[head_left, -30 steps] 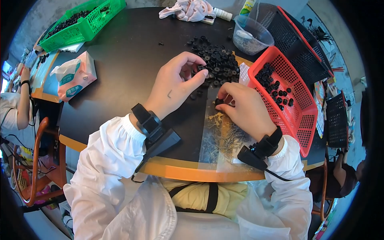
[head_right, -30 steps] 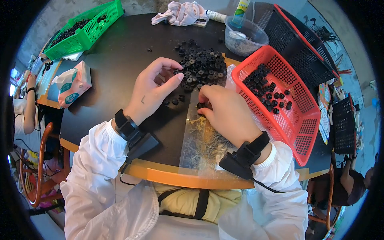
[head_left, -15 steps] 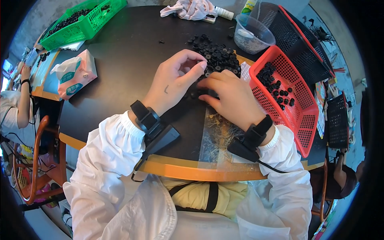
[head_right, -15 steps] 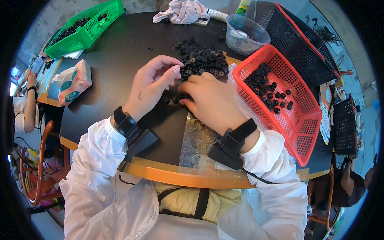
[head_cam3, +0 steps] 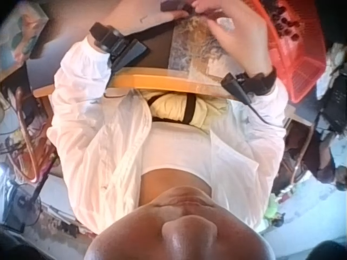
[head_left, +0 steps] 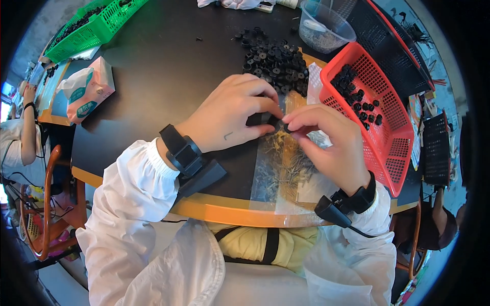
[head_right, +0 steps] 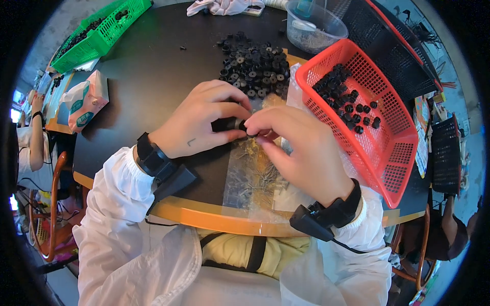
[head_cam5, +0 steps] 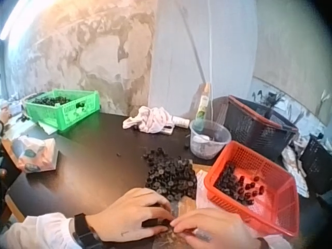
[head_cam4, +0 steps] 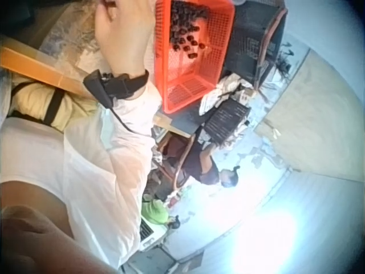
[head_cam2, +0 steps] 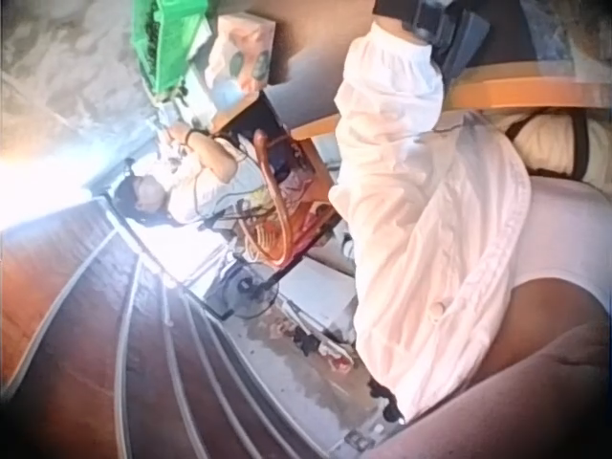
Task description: Sorting small black plastic shoe components on a work surface into various containers.
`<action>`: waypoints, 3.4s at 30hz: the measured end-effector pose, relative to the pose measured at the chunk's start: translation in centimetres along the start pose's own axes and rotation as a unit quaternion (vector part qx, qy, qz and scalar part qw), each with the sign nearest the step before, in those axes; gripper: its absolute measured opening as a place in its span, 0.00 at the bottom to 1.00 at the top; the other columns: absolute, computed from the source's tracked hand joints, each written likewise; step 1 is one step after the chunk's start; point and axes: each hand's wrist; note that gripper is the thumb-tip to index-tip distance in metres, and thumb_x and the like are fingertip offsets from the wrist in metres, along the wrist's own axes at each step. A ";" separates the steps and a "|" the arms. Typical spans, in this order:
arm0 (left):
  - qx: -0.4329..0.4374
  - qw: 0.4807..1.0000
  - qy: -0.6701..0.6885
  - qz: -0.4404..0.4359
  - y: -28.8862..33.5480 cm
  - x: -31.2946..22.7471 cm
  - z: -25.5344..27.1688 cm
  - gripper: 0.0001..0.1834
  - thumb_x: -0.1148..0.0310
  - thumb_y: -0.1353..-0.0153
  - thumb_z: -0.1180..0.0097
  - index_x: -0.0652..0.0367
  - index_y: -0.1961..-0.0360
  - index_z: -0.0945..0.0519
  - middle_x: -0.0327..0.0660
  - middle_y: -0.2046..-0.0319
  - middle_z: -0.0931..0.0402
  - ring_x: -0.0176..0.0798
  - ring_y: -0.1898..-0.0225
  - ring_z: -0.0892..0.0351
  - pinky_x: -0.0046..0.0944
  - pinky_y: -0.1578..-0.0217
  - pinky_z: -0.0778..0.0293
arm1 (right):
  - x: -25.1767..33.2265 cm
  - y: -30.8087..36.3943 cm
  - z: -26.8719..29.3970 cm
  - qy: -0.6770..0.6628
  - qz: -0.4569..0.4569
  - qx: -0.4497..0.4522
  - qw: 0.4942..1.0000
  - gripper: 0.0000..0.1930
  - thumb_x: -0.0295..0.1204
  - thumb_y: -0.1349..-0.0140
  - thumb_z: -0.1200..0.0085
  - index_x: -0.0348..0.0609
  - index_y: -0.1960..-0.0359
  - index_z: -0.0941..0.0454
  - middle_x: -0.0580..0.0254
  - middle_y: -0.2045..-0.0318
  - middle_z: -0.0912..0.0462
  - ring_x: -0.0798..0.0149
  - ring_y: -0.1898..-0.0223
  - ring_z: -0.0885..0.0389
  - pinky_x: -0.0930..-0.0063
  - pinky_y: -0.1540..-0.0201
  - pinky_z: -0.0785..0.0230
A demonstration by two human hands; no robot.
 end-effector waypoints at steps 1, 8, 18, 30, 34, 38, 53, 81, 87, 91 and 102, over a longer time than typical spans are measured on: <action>-0.008 1.000 -0.018 -0.007 0.0 0.0 -0.2 0.16 0.70 0.54 0.32 0.54 0.62 0.19 0.37 0.59 0.25 0.45 0.54 0.27 0.42 0.50 0.33 | -0.1 0.2 -0.3 -0.016 0.009 -0.005 1.000 0.15 0.15 0.49 0.42 0.41 0.59 0.22 0.58 0.63 0.19 0.62 0.65 0.18 0.74 0.64 0.25; -0.001 1.000 0.000 0.002 -0.3 -0.5 0.5 0.12 0.70 0.54 0.32 0.53 0.65 0.17 0.36 0.61 0.26 0.44 0.56 0.28 0.41 0.53 0.33 | -1.4 1.2 -1.4 -0.086 -0.053 -0.090 0.991 0.16 0.12 0.49 0.44 0.39 0.58 0.23 0.57 0.63 0.20 0.60 0.63 0.18 0.72 0.62 0.24; -0.009 0.996 -0.079 -0.043 -2.3 -1.5 -3.4 0.13 0.66 0.58 0.31 0.54 0.71 0.20 0.38 0.61 0.24 0.46 0.55 0.26 0.45 0.54 0.30 | -1.8 1.4 -0.8 -0.097 -0.015 -0.143 0.985 0.19 0.10 0.50 0.43 0.38 0.56 0.24 0.57 0.58 0.22 0.62 0.59 0.18 0.74 0.57 0.22; -0.120 0.985 0.057 0.114 -1.8 -2.8 -1.2 0.09 0.78 0.47 0.35 0.62 0.65 0.20 0.42 0.67 0.19 0.42 0.65 0.19 0.37 0.62 0.25 | -2.5 1.9 -1.4 -0.189 -0.060 -0.186 0.962 0.17 0.12 0.47 0.41 0.35 0.55 0.25 0.56 0.57 0.22 0.64 0.55 0.19 0.74 0.53 0.21; -0.109 0.976 0.142 0.122 -1.7 -3.6 -1.1 0.07 0.79 0.48 0.34 0.63 0.67 0.18 0.43 0.67 0.18 0.39 0.65 0.18 0.34 0.62 0.24 | -1.7 1.8 -1.3 -0.170 -0.068 -0.167 0.969 0.14 0.12 0.47 0.40 0.35 0.59 0.22 0.57 0.58 0.21 0.65 0.57 0.18 0.75 0.56 0.21; -0.097 0.972 0.165 0.137 -1.5 -3.5 -1.0 0.07 0.78 0.47 0.34 0.62 0.67 0.18 0.42 0.67 0.18 0.37 0.65 0.18 0.33 0.62 0.24 | -1.5 1.6 -1.0 -0.152 -0.060 -0.158 0.974 0.12 0.13 0.47 0.40 0.36 0.61 0.20 0.58 0.58 0.21 0.66 0.57 0.18 0.76 0.57 0.20; -0.098 0.969 0.167 0.154 -1.4 -3.1 -1.2 0.06 0.79 0.47 0.35 0.63 0.66 0.17 0.42 0.67 0.17 0.36 0.64 0.18 0.33 0.62 0.24 | -2.1 2.0 -1.1 -0.402 -0.207 -0.109 0.885 0.15 0.16 0.40 0.43 0.36 0.51 0.23 0.62 0.53 0.21 0.70 0.50 0.22 0.78 0.50 0.25; -0.139 0.985 0.060 0.076 -1.7 -2.0 -0.4 0.24 0.66 0.59 0.26 0.57 0.59 0.22 0.38 0.64 0.20 0.38 0.63 0.20 0.34 0.60 0.27 | -2.3 1.9 -1.2 -0.408 -0.197 -0.135 0.881 0.14 0.17 0.41 0.42 0.35 0.52 0.24 0.61 0.54 0.20 0.71 0.55 0.21 0.77 0.51 0.26; 0.050 0.987 -0.145 0.046 -1.3 0.0 2.4 0.22 0.57 0.63 0.25 0.53 0.67 0.19 0.35 0.67 0.26 0.42 0.63 0.28 0.38 0.60 0.33 | -2.7 1.9 -1.3 -0.467 -0.220 -0.151 0.843 0.15 0.15 0.41 0.43 0.34 0.52 0.24 0.62 0.54 0.21 0.72 0.55 0.23 0.77 0.51 0.26; 0.077 0.988 -0.106 0.077 -0.9 0.3 2.9 0.17 0.63 0.59 0.26 0.54 0.67 0.18 0.35 0.67 0.26 0.42 0.63 0.28 0.39 0.60 0.33 | -2.9 1.9 -1.7 -0.425 -0.169 -0.134 0.879 0.15 0.14 0.43 0.42 0.36 0.53 0.23 0.65 0.56 0.22 0.73 0.53 0.24 0.78 0.51 0.26; -0.004 0.996 0.078 0.038 -0.9 -1.2 -0.4 0.15 0.76 0.47 0.35 0.60 0.57 0.20 0.42 0.59 0.23 0.42 0.56 0.23 0.38 0.55 0.27 | -1.8 1.8 -1.6 -0.371 -0.195 -0.115 0.901 0.12 0.17 0.44 0.39 0.36 0.58 0.21 0.65 0.61 0.21 0.74 0.58 0.21 0.79 0.53 0.25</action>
Point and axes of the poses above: each hand's wrist, its own y-axis away from the middle knuckle, its own z-axis out of the back of the hand, x = y × z
